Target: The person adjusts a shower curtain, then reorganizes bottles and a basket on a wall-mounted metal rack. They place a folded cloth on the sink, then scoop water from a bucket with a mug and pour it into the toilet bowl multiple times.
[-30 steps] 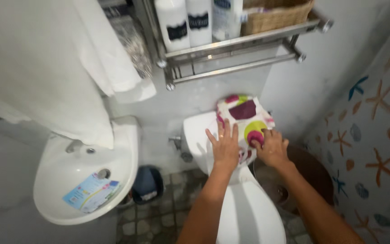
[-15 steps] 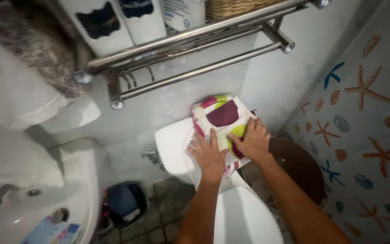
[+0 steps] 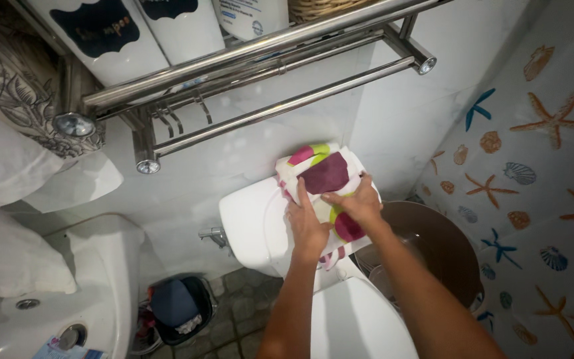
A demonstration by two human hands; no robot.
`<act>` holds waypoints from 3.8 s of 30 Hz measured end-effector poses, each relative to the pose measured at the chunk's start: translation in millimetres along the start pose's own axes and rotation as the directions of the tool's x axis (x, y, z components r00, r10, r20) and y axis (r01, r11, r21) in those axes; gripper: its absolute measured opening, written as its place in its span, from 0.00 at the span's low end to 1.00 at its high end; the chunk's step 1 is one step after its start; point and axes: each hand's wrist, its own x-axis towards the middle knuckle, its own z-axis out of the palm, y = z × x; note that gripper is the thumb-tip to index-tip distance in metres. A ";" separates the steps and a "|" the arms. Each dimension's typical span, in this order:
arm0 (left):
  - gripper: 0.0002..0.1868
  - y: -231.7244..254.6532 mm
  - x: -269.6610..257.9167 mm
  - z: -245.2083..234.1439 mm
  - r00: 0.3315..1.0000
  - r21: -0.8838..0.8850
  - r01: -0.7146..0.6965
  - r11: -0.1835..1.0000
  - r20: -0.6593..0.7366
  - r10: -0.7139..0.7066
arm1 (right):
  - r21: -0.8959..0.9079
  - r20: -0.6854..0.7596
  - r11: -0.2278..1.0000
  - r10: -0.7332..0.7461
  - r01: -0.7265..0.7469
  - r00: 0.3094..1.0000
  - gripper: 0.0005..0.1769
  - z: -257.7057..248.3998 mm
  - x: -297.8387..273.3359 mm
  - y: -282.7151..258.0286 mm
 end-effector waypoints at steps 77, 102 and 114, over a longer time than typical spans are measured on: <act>0.29 -182.5 -153.9 -456.0 0.988 0.223 -0.003 0.975 -0.150 0.037 | -0.107 0.684 0.237 -0.687 0.966 0.244 0.28 168.6 -327.5 -351.6; 0.41 -208.5 -40.5 -479.0 0.926 0.292 0.086 0.952 -0.377 0.032 | -0.146 0.530 0.437 -0.723 0.888 0.443 0.36 275.6 -221.6 -392.9; 0.39 -254.9 -62.9 -471.5 0.947 0.801 -0.192 0.567 -0.001 0.322 | -0.426 0.591 0.176 -0.689 0.887 0.420 0.49 281.7 -274.8 -348.3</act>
